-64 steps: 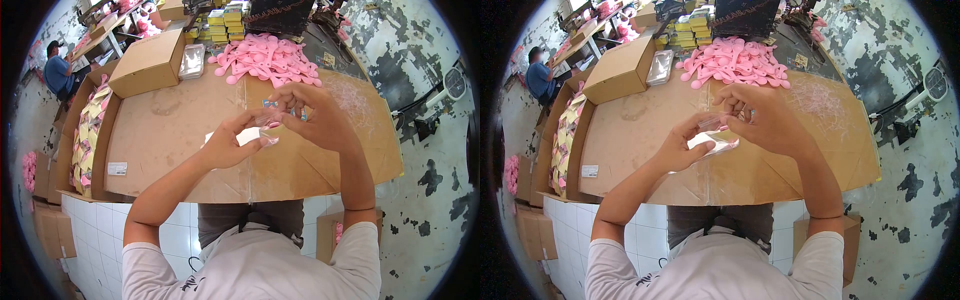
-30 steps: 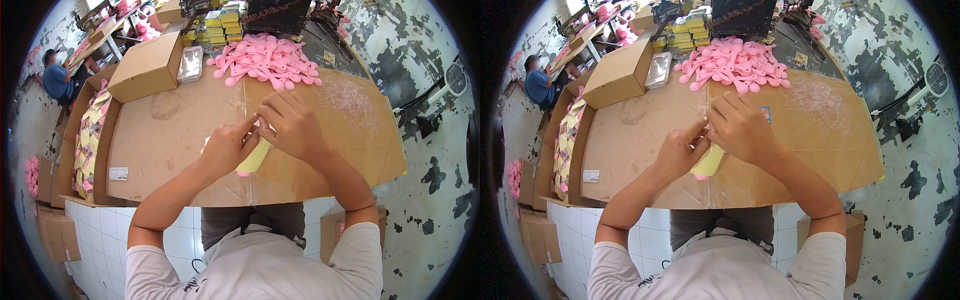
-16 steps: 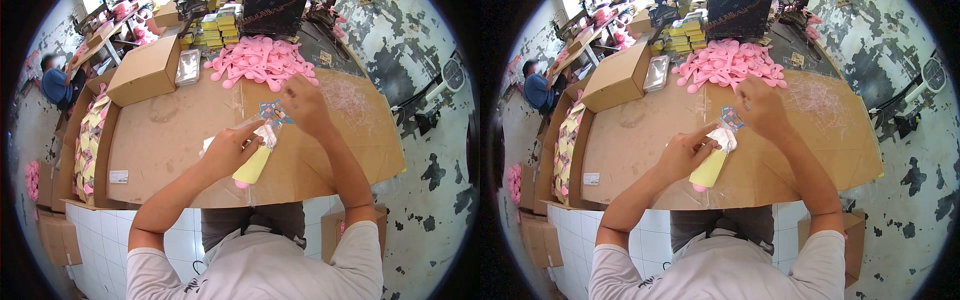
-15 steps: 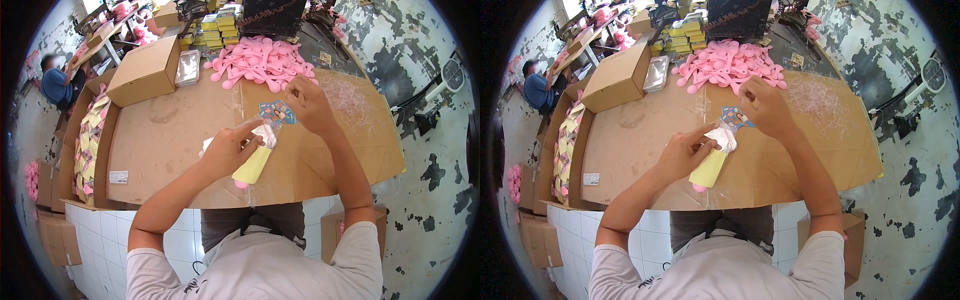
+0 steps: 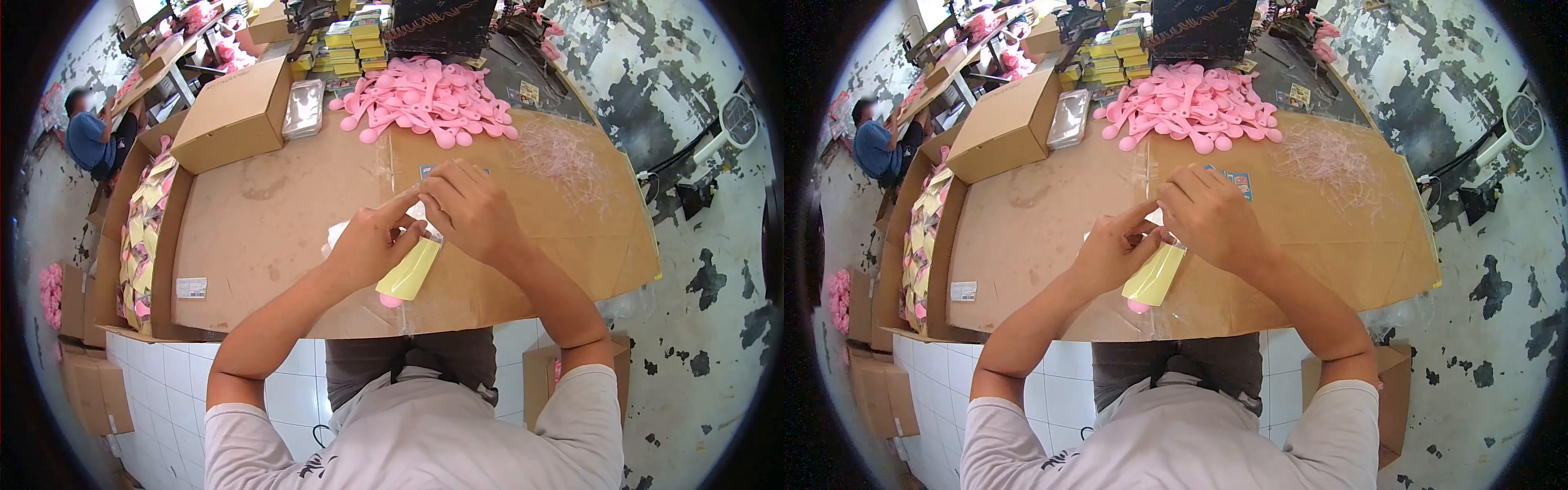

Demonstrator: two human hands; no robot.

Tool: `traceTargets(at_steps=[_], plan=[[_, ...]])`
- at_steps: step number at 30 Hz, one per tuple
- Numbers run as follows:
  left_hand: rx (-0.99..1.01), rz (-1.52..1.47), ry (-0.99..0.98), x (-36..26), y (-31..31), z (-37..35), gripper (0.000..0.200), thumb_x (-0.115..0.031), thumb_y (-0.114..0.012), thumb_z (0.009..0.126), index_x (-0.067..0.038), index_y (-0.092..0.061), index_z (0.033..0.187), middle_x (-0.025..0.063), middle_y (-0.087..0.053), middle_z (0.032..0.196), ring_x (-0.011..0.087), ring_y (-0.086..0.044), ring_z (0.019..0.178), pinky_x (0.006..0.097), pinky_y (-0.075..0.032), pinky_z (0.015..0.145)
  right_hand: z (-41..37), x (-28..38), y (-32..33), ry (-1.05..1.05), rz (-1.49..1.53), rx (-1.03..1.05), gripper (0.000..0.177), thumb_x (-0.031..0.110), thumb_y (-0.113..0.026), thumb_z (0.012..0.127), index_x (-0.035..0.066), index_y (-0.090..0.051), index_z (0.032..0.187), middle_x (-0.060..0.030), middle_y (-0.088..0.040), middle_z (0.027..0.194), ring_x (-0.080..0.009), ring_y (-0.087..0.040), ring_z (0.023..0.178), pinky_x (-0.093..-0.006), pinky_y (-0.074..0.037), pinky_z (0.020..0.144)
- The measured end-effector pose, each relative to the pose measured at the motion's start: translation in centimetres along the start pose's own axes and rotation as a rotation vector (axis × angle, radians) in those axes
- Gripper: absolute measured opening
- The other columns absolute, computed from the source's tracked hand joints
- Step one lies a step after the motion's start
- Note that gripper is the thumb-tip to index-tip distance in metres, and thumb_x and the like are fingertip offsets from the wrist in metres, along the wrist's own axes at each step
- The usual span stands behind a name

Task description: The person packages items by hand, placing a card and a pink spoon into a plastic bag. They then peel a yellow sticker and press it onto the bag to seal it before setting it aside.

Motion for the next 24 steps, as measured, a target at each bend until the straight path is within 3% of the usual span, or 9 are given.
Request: traceTargets(at_steps=[1, 6, 8, 10, 12, 15, 18, 20, 24], plan=[[-0.001, 0.005, -0.006, -0.1, 0.0, 0.0, 0.044, -0.007, -0.067, 0.097, 0.002, -0.056, 0.139, 0.0154, -0.078, 0.093, 0.0196, -0.077, 0.084, 0.0299, -0.059, 0.074, 0.1, -0.2, 0.0, -0.015, 0.015, 0.001, 0.012, 0.010, -0.069, 0.087, 0.002, -0.062, 0.093, -0.0115, -0.061, 0.093, -0.0269, -0.060, 0.085, -0.0391, -0.049, 0.075], [0.018, -0.140, 0.024, 0.7, 0.2, 0.3, 0.040, -0.007, -0.064, 0.100, 0.003, -0.057, 0.138, 0.0141, -0.078, 0.098, 0.0120, -0.073, 0.088, 0.0275, -0.058, 0.079, -1.3, -8.4, 1.8, -0.529, 0.603, -0.017, 0.014, 0.017, -0.060, 0.099, 0.003, -0.061, 0.096, -0.0017, -0.059, 0.088, -0.0134, -0.058, 0.080, -0.0303, -0.046, 0.068], [-0.029, -0.347, 0.051, 1.8, 0.2, 0.6, 0.039, -0.006, -0.063, 0.101, 0.003, -0.057, 0.138, 0.0133, -0.078, 0.101, 0.0098, -0.070, 0.093, 0.0265, -0.057, 0.081, -2.9, -13.1, 5.4, -0.735, 0.982, 0.189, 0.016, 0.019, -0.059, 0.099, 0.003, -0.061, 0.101, 0.0015, -0.058, 0.087, -0.0104, -0.056, 0.078, -0.0274, -0.044, 0.067], [-0.085, -0.427, 0.074, 1.9, 0.6, 0.8, 0.037, -0.007, -0.062, 0.102, 0.003, -0.058, 0.138, 0.0132, -0.077, 0.103, 0.0101, -0.069, 0.095, 0.0262, -0.056, 0.082, -5.4, -19.4, 8.1, -0.833, 0.903, 0.134, 0.017, 0.012, -0.057, 0.097, 0.001, -0.061, 0.110, -0.0051, -0.063, 0.088, -0.0171, -0.061, 0.081, -0.0326, -0.049, 0.070], [-0.123, -0.449, 0.086, 1.8, 0.9, 0.9, 0.036, -0.007, -0.061, 0.103, 0.003, -0.058, 0.137, 0.0131, -0.076, 0.104, 0.0099, -0.069, 0.097, 0.0257, -0.055, 0.082, -11.3, -27.0, 8.2, -0.561, -0.277, 0.001, 0.027, 0.006, -0.055, 0.095, 0.000, -0.061, 0.121, -0.0141, -0.069, 0.098, -0.0264, -0.067, 0.090, -0.0384, -0.053, 0.078], [-0.128, -0.420, 0.090, 1.7, 1.1, 1.0, 0.035, -0.008, -0.061, 0.103, 0.004, -0.058, 0.136, 0.0131, -0.076, 0.104, 0.0091, -0.069, 0.096, 0.0250, -0.056, 0.081, -13.8, -27.2, 9.0, -0.702, -0.590, 0.069, 0.038, -0.001, -0.052, 0.093, 0.003, -0.061, 0.130, -0.0200, -0.070, 0.109, -0.0333, -0.068, 0.099, -0.0426, -0.053, 0.086], [-0.122, -0.475, 0.090, 2.4, 0.5, 1.1, 0.034, -0.011, -0.061, 0.104, 0.004, -0.059, 0.134, 0.0123, -0.076, 0.104, 0.0086, -0.069, 0.093, 0.0249, -0.056, 0.076, -9.5, -20.9, 8.9, -0.680, -0.570, 0.015, 0.037, 0.003, -0.056, 0.095, 0.006, -0.062, 0.131, -0.0173, -0.070, 0.111, -0.0299, -0.068, 0.097, -0.0395, -0.054, 0.086], [-0.124, -0.537, 0.117, 2.7, 0.5, 1.5, 0.033, -0.014, -0.061, 0.104, 0.004, -0.061, 0.132, 0.0112, -0.077, 0.103, 0.0081, -0.069, 0.089, 0.0249, -0.056, 0.072, -6.0, -15.6, 6.5, -0.708, -0.044, -0.040, 0.031, 0.009, -0.062, 0.096, 0.006, -0.066, 0.126, -0.0137, -0.071, 0.108, -0.0244, -0.068, 0.095, -0.0362, -0.053, 0.084], [-0.150, -0.511, 0.127, 2.6, 0.7, 1.6, 0.031, -0.017, -0.060, 0.105, 0.003, -0.063, 0.129, 0.0107, -0.077, 0.103, 0.0093, -0.070, 0.087, 0.0252, -0.057, 0.070, -2.2, -6.3, 0.2, -0.509, 0.730, 0.235, 0.026, 0.015, -0.068, 0.098, 0.001, -0.067, 0.120, -0.0048, -0.070, 0.101, -0.0131, -0.066, 0.091, -0.0306, -0.053, 0.082]])
Point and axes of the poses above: each hand's wrist, its own z-axis towards the middle knuckle, its own y-axis out of the back of the hand, x = y × z, the point moved 3 cm from there along z, towards the middle knuckle
